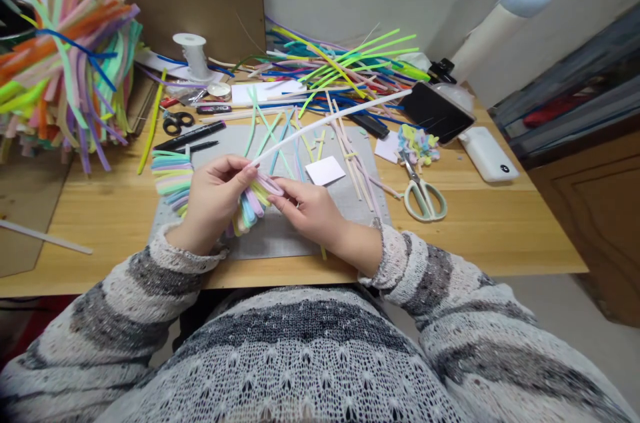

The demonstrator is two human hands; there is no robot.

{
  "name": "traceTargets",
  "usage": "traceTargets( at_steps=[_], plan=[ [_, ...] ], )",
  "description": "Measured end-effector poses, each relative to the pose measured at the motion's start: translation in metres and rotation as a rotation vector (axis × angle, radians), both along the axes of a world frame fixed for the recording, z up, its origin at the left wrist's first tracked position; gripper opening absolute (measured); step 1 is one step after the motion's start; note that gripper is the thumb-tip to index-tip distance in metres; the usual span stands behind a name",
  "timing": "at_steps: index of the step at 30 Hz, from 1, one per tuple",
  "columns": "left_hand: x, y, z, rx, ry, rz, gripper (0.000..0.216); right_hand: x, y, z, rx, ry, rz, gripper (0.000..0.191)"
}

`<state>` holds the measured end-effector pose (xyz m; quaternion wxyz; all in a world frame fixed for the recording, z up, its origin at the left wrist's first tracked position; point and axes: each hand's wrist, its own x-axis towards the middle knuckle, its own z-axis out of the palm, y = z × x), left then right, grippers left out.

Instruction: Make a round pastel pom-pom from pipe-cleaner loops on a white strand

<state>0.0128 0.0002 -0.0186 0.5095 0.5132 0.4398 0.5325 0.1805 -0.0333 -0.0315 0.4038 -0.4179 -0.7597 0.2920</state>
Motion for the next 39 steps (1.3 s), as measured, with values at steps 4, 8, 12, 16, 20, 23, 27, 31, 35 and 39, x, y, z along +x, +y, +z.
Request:
traceTargets(
  at_steps=[4,8,12,16,20,23,27,31,35,39],
  plan=[
    [0.0022,-0.0025,-0.0026,0.039,-0.022,0.010,0.019,-0.0011,0.0002,-0.0001,-0.051,0.045,-0.026,0.019],
    [0.0033,-0.0036,-0.0039,0.050,-0.024,0.022,0.018,-0.0011,-0.0005,0.0007,-0.062,-0.003,-0.044,0.024],
    [0.0040,-0.0037,-0.0029,0.054,-0.012,0.031,0.019,-0.0019,-0.0007,0.0008,-0.110,0.007,-0.047,0.026],
    [0.0032,-0.0033,-0.0023,0.047,-0.002,0.015,0.020,-0.0008,-0.0007,0.0000,-0.113,0.005,-0.045,0.026],
    [0.0013,-0.0031,-0.0012,0.043,0.035,0.006,0.019,0.0030,-0.0016,0.0021,-0.060,-0.043,-0.012,0.029],
    [0.0006,-0.0034,0.0001,0.054,0.065,0.012,0.021,0.0047,-0.0020,0.0044,-0.034,-0.088,0.023,0.032],
    [0.0009,-0.0042,0.0009,0.075,0.064,0.019,0.021,0.0040,-0.0012,0.0047,0.012,-0.124,0.054,0.034],
    [0.0009,-0.0044,-0.0003,0.092,0.046,0.018,0.019,0.0023,-0.0008,0.0036,-0.022,-0.093,0.060,0.032],
    [-0.0001,-0.0036,-0.0009,0.077,0.041,0.007,0.018,0.0018,-0.0005,0.0023,-0.109,-0.051,0.050,0.034],
    [0.0002,-0.0042,0.0025,0.069,0.060,-0.104,0.019,0.0020,0.0006,0.0001,-0.113,-0.060,0.073,0.024]
  ],
)
